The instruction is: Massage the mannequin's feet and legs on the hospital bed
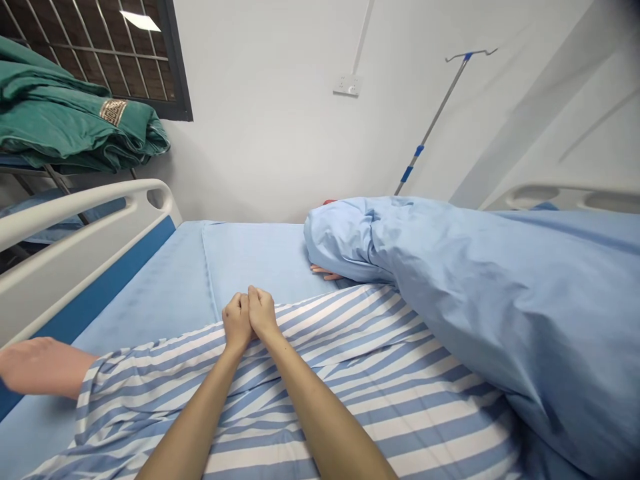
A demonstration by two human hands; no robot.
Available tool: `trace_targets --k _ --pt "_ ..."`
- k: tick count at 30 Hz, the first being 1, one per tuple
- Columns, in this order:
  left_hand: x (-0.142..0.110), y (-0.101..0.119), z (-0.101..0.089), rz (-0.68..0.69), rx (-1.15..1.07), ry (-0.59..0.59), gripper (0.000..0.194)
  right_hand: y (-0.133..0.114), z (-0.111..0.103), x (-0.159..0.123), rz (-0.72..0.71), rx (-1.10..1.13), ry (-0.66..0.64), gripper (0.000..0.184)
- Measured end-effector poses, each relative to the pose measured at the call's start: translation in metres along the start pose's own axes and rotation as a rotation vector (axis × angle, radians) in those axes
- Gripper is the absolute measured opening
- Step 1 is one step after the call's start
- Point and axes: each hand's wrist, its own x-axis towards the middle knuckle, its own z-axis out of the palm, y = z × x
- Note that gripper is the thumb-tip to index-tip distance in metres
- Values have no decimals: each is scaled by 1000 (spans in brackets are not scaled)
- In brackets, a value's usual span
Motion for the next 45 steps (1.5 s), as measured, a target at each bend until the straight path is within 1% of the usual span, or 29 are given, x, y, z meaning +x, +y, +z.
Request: trace_targets --k 3,6,9,12,14,17,19,22,25,27,29,31,33,35,37,39,41,42,43,45 --pt "0 -2 1 1 -1 -12 35 -13 -14 5 -135 -181 -85 40" --pt "1 -3 2 7 9 -37 33 -17 -23 10 -230 -243 -147 40" --pt "2 -3 2 15 42 -34 32 -5 -24 7 -229 -247 -139 41" --pt "3 -3 0 13 66 -8 33 12 -20 1 -208 -282 -121 39" --pt "3 -4 -1 12 88 3 33 18 -18 -1 -197 -280 -112 40" --pt "4 -2 -1 5 133 -6 33 19 -16 -1 -165 -210 -90 42" --pt "7 3 0 -19 132 -21 32 16 -16 -1 -136 -128 -81 42" --pt "11 16 6 -76 49 8 30 14 -16 2 -86 40 -89 40" --pt "12 26 17 -114 -66 65 29 14 -18 7 7 209 -71 38" --pt "8 27 24 -102 -70 61 29 16 -19 11 88 285 -20 37" --pt "3 24 28 -58 -21 27 31 18 -21 15 135 323 24 36" --pt "-1 20 29 -10 26 -4 32 20 -21 16 136 331 27 35" --pt "-3 17 28 11 44 -4 32 21 -21 17 124 324 3 35" --pt "-3 15 27 15 54 -11 31 19 -23 16 124 288 -21 35" --pt "-2 14 26 19 59 -27 31 13 -29 17 90 165 -36 37" --pt "-2 13 27 19 59 -42 32 3 -38 17 -31 -36 -75 39" --pt "-1 12 27 13 49 -54 34 -6 -48 17 -193 -229 -144 40" --pt "-1 12 28 9 45 -61 35 -9 -52 17 -252 -297 -176 39" --pt "-1 11 28 8 44 -67 36 -9 -55 16 -281 -343 -200 39" --pt "-1 11 29 11 58 -57 36 -4 -59 13 -276 -385 -205 38"
